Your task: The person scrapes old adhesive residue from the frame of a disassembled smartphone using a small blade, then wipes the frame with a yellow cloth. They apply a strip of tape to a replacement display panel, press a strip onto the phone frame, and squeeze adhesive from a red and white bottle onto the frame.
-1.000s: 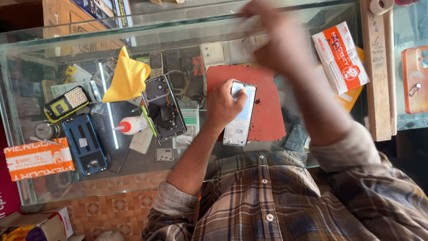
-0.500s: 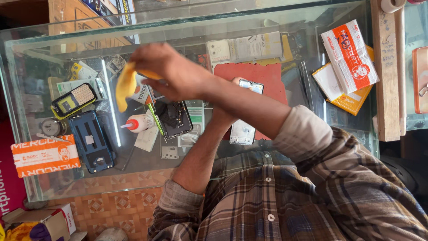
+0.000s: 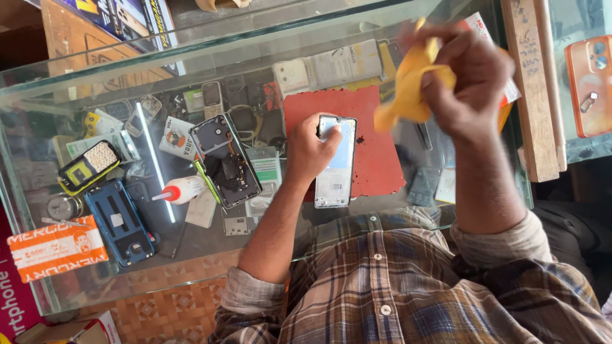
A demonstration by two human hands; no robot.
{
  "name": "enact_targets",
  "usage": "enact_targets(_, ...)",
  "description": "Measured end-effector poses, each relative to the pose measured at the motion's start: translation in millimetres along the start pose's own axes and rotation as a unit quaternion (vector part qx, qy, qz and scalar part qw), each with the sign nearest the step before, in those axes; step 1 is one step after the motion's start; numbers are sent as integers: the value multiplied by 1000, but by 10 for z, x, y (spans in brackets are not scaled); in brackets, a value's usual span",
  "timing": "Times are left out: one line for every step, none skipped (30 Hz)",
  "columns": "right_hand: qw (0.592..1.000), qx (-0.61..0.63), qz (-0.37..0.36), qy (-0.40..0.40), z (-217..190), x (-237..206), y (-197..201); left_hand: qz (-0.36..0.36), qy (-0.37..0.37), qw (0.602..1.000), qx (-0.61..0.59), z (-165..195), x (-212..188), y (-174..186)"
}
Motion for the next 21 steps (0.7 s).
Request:
enact_targets(999,27,-17,-35,125,-89,-52,-3,-3,1000,10,7,5,14)
enact_targets(995,54,-34,-71,249,-177,-125,-13,17,1000,13,1,10,26)
enact_targets(992,-77,-57,-87,370,-256,-221,-23,38,999,16,-7,14,35)
enact_targets(970,-204,-80,-101,489,-333,-339,-33,58,998,18,-15,15,36)
enact_targets(964,-241,-97,-48,559,-413,-468,-27,44,999,11,-11,17,41)
enact_targets(954,-277,-114,5,610,-496,-597,-21,30,999,4,-9,16,42)
enact_targets(953,-281,-110,9,657,-565,-698,-14,16,1000,-3,-7,16,43)
enact_targets(953,-284,-107,14,687,-623,-785,-8,18,1000,7,-14,17,43)
enact_targets(952,-287,-103,18,697,-665,-833,-2,21,1000,17,-19,17,41)
enact_targets(948,-295,-117,22,696,-695,-850,3,24,999,27,-26,14,41)
enact_targets(944,-302,-131,26,687,-709,-846,4,21,999,25,-31,11,42)
enact_targets(939,-311,-143,29,675,-715,-825,2,17,1000,22,-34,10,43)
enact_targets(928,-325,-175,48,660,-716,-797,0,14,1000,18,-34,6,39)
enact_targets(915,-338,-207,68,652,-707,-757,1,17,1000,13,-34,3,37)
enact_targets(901,-351,-239,87,645,-708,-732,2,20,1000,9,-33,-1,39)
enact_targets(892,-369,-246,87,641,-718,-714,3,23,1000,4,-29,-7,38)
enact_targets(883,-386,-253,89,646,-728,-717,1,14,1000,7,-20,-7,43)
enact_targets(873,-402,-260,90,649,-750,-735,0,6,1000,9,-11,-13,50)
enact_targets(876,-410,-238,90,653,-770,-766,-2,-2,1000,12,-2,-16,54)
enact_targets(877,-419,-217,90,661,-791,-815,-6,3,1000,16,2,-15,59)
enact_targets(878,-426,-197,90,664,-817,-862,-9,9,1000,20,2,-19,63)
Point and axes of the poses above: each hand's wrist, its own x-axis towards the middle knuckle, its own y-axis out of the back of the hand, z = x × y, the point moved 2 cm from there along x, towards the middle knuckle, and after that the axes turned 4 degrees about -z, right-handed, at the moved point
